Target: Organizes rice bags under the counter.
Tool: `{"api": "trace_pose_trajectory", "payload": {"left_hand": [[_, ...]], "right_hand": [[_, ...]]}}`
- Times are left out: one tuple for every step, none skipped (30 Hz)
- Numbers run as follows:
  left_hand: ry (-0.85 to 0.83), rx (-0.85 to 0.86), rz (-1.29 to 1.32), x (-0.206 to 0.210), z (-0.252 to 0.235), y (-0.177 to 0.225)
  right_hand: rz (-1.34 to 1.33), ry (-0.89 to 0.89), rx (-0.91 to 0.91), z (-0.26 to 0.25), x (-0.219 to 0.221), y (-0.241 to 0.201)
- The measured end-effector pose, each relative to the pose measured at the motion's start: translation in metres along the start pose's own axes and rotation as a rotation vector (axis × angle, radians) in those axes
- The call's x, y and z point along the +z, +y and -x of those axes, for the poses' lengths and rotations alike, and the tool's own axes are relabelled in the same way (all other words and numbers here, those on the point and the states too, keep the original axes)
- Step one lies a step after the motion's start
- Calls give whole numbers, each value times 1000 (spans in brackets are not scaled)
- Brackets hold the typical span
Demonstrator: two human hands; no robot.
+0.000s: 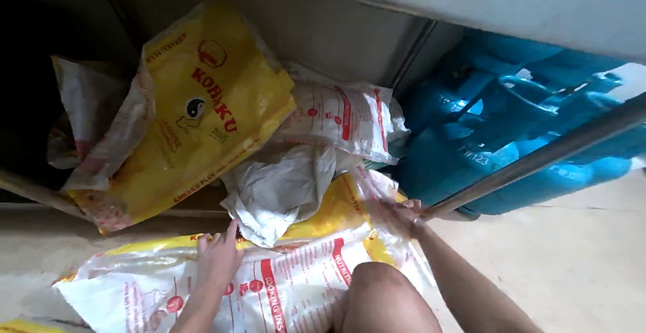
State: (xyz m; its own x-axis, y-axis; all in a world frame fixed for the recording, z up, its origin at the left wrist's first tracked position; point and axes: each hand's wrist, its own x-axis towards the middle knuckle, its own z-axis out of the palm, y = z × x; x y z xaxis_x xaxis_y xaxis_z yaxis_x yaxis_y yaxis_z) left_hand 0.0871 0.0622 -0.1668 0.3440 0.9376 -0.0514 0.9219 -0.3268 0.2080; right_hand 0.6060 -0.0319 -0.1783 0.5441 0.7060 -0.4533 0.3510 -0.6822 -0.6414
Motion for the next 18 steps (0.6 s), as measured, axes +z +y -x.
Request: {"api": "trace_pose_trajectory", "payload": {"left_hand": [[69, -13, 55, -9, 2, -3], [123, -27, 105, -20, 3, -8], [158, -48, 142, -32, 3, -14], [175, -76, 169, -45, 2, -21], [211, -91, 181, -56, 1, -29], [260, -96, 176, -65, 1, -38], [338, -90, 166, -74, 1, -49], [425, -94, 147, -85, 1, -61], [504, -118, 135, -98, 1, -72], [569, -170, 126, -111, 2, -82], [600, -244, 141, -124, 6, -88], [618, -324, 179, -137, 11, -88], [623, -384, 239, -148, 16, -77], [589, -407, 328, -153, 24, -57], [496, -413, 454, -149, 33, -31], [355, -430, 613, -136, 41, -3], [227, -447, 746, -116, 43, 19], [130, -485, 825, -92, 40, 34]], "right_hand": [[-88, -68, -27, 9, 11, -3], [-164, -98, -12, 25, 19, -14], [-225, -113, 10, 40, 23, -25], [-263, -126, 19, 52, 24, -35], [-291, -129, 9, 60, 23, -46], [-318, -118, -13, 65, 22, -57], [-359, -108, -37, 67, 23, -71], [-415, -116, -77, 70, 27, -86], [-472, -129, -125, 73, 35, -102], [-514, -144, -162, 77, 47, -118], [-551, -152, -195, 80, 63, -133], [-554, -182, -224, 84, 81, -150], [-542, -229, -245, 86, 101, -169], [-512, -300, -254, 88, 122, -188], [-479, -383, -246, 91, 142, -204], [-433, -461, -231, 94, 160, -217], [-373, -518, -215, 97, 174, -226], [-307, -559, -193, 102, 185, -233]]}}
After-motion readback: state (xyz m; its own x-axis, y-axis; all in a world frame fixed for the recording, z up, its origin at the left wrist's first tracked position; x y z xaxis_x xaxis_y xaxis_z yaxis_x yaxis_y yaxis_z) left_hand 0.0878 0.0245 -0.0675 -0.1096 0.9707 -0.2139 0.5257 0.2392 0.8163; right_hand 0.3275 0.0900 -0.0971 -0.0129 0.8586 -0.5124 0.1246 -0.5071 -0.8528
